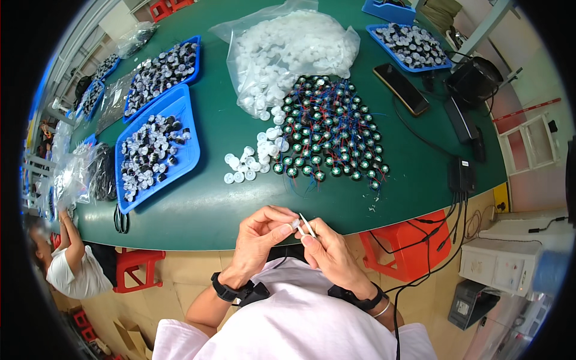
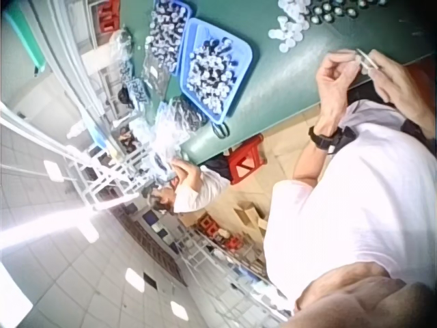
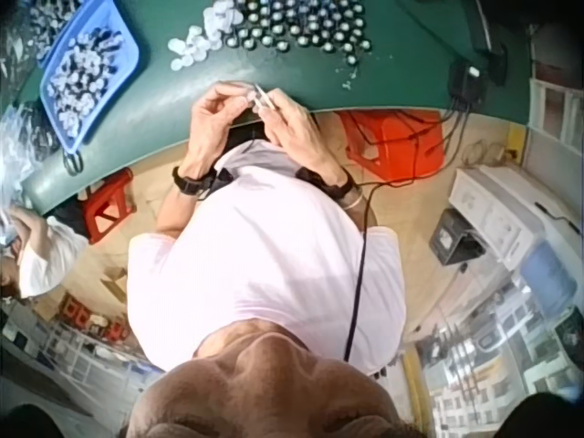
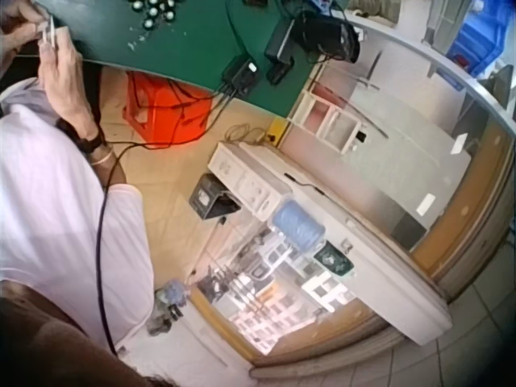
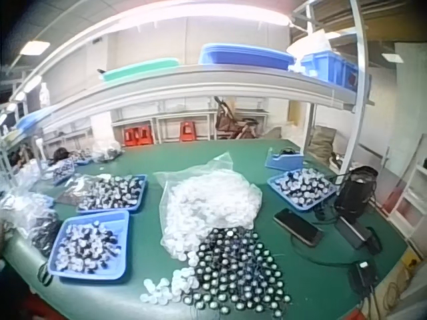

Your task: Assembling small LED lighting components by fitting caps and wires together.

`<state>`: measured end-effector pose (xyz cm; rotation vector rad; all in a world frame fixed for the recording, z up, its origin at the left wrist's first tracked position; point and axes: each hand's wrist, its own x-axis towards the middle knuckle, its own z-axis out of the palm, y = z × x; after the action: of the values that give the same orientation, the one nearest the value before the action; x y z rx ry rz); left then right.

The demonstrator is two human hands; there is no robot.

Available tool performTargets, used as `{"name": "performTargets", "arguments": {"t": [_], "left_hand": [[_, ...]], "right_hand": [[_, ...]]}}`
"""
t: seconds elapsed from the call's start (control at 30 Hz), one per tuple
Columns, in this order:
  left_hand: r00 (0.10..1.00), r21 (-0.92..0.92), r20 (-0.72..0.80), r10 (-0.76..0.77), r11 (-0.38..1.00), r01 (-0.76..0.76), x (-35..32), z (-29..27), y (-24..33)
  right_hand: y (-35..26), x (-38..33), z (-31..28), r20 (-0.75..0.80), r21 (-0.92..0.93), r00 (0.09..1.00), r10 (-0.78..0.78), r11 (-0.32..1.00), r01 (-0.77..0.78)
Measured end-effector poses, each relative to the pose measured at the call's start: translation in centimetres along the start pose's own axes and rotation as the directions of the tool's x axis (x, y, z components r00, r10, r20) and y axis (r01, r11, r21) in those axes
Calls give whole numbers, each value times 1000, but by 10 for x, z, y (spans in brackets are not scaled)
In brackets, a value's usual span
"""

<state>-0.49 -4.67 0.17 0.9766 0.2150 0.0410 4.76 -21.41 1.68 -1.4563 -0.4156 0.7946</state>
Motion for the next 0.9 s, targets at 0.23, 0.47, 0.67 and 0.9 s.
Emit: {"name": "performTargets", "arguments": {"t": [0.23,0.47,0.67,0.9], "left_hand": [[994,85,-104,35,996,-27,2,21,10],[999,216,26,-42,976,35,2,11,9],[992,320,-112,64,947,-25,5,6,13],[994,173,-67,-85,980,95,7,9,15]], "right_hand": [[0,-2,-2,-77,-213,989,-127,971,108],[9,-6,-6,-120,-350,950,-287,908,230],[11,-14,-13,-214,-601,889,-405,772,207],[17,-10,-72,-471,-827,671,-573,552,-108]]}}
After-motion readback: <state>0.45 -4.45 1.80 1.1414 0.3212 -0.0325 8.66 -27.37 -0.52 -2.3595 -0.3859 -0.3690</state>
